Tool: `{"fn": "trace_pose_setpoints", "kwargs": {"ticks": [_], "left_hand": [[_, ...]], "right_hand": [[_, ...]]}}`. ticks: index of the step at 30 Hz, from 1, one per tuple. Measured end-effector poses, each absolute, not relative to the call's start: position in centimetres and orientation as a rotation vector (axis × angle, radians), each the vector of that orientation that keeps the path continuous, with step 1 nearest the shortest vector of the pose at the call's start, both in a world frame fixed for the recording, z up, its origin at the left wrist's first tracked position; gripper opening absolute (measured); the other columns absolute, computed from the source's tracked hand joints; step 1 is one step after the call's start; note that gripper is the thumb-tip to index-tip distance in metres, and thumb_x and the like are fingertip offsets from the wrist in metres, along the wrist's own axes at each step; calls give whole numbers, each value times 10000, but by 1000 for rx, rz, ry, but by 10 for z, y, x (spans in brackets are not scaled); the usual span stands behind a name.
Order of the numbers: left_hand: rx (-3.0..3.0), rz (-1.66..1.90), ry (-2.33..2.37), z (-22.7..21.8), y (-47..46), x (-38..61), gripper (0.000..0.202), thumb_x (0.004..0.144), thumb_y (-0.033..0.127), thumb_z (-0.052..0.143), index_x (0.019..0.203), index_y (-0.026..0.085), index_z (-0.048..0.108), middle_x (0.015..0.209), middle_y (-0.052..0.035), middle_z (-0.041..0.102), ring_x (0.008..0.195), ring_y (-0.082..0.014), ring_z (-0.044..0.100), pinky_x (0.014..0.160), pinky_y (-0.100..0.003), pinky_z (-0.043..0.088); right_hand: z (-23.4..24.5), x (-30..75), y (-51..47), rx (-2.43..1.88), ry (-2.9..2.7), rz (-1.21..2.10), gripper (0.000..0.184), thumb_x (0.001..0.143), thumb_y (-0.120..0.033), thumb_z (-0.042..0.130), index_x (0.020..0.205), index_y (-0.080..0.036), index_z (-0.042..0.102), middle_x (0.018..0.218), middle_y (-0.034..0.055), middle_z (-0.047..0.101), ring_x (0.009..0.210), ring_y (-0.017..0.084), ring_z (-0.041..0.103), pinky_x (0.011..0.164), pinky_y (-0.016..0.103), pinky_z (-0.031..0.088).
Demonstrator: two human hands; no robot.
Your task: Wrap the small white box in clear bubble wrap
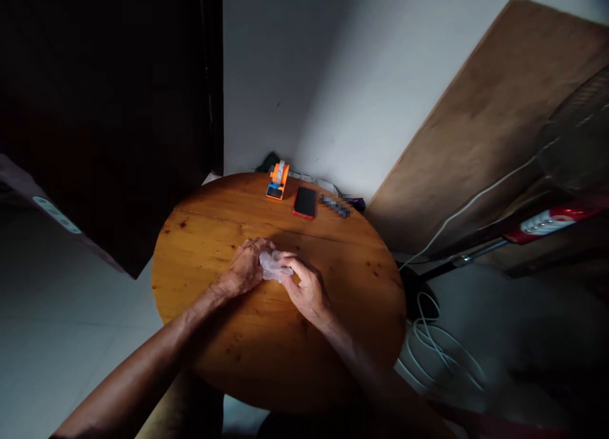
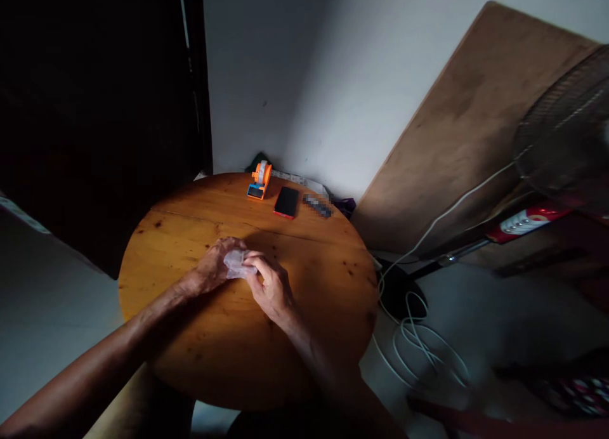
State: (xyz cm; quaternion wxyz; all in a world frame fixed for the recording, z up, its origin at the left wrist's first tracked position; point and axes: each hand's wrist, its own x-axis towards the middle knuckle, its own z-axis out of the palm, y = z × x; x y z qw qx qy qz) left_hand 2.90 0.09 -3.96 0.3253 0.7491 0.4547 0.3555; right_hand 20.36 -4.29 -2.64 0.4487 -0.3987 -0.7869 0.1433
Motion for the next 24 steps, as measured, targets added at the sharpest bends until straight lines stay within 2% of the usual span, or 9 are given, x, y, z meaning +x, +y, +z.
{"fn": "trace_pose_setpoints", "kwargs": {"ticks": [2, 5, 9, 11, 14, 17, 20, 22, 24], "left_hand": [[2002, 816, 1124, -32, -1, 19, 446, 697, 169, 649, 1143, 177, 628, 1063, -96, 684, 995, -261, 626, 914, -400, 497], [2130, 694, 1007, -23, -6, 4, 581, 695, 181, 669, 1270, 214, 591, 1335, -106, 594, 1242, -302, 536, 1078, -444, 410], [2135, 816, 983, -35, -6, 3, 630, 678, 104, 653, 1295, 216, 593, 1443, -118, 518, 1357, -312, 448, 1132, -485, 365], [2096, 919, 961, -44, -4, 9, 591, 676, 58, 622, 1249, 204, 627, 1371, -129, 585, 1292, -304, 519, 1101, -491, 400], [2027, 976, 944, -47, -3, 16, 538, 654, 58, 640, 1176, 183, 666, 1212, -124, 681, 1128, -280, 626, 1007, -436, 475], [1884, 960, 970, -39, -4, 18, 492, 634, 106, 680, 1124, 151, 681, 1097, -102, 713, 998, -244, 659, 894, -358, 515], [1660, 799, 966, -28, -2, 17, 361, 704, 261, 702, 1040, 128, 690, 909, -62, 715, 800, -191, 652, 707, -282, 510], [1606, 707, 1015, -22, 1, 18, 288, 738, 350, 697, 915, 122, 697, 786, -40, 689, 700, -168, 617, 619, -252, 466], [1612, 697, 1082, -20, 4, 21, 275, 749, 386, 688, 822, 121, 687, 719, -34, 662, 656, -160, 590, 584, -245, 434]], "right_hand": [[-33, 205, -44, -961, -1947, 336, 204, 883, -137, 499, 965, -229, 662, 1053, 67, 716, 1000, 186, 677, 906, 315, 534], [-41, 207, -43, -919, -1978, 279, 207, 875, -139, 525, 1010, -227, 655, 1095, 81, 708, 1048, 198, 669, 932, 331, 534], [-49, 210, -42, -894, -2059, 218, 288, 825, -116, 582, 1081, -240, 628, 1179, 86, 683, 1121, 215, 646, 976, 357, 529], [-52, 210, -41, -916, -2098, 181, 370, 814, -62, 527, 1121, -248, 617, 1218, 84, 665, 1173, 215, 620, 1016, 374, 511], [-54, 209, -40, -934, -2123, 173, 458, 779, 1, 440, 1126, -241, 616, 1235, 87, 653, 1202, 208, 597, 1044, 382, 488], [-45, 209, -37, -935, -2055, 256, 405, 760, -15, 442, 1045, -230, 631, 1173, 81, 676, 1134, 206, 626, 999, 362, 500], [-28, 211, -30, -1077, -1929, 527, 220, 793, -117, 504, 936, -214, 641, 961, 42, 711, 894, 182, 669, 793, 291, 542], [-18, 213, -21, -1215, -1872, 781, 86, 798, -191, 545, 819, -197, 629, 740, -4, 669, 675, 142, 622, 587, 227, 490], [-14, 215, -11, -1310, -1788, 998, 52, 765, -218, 577, 735, -187, 606, 634, -26, 624, 576, 120, 573, 501, 202, 434]]}}
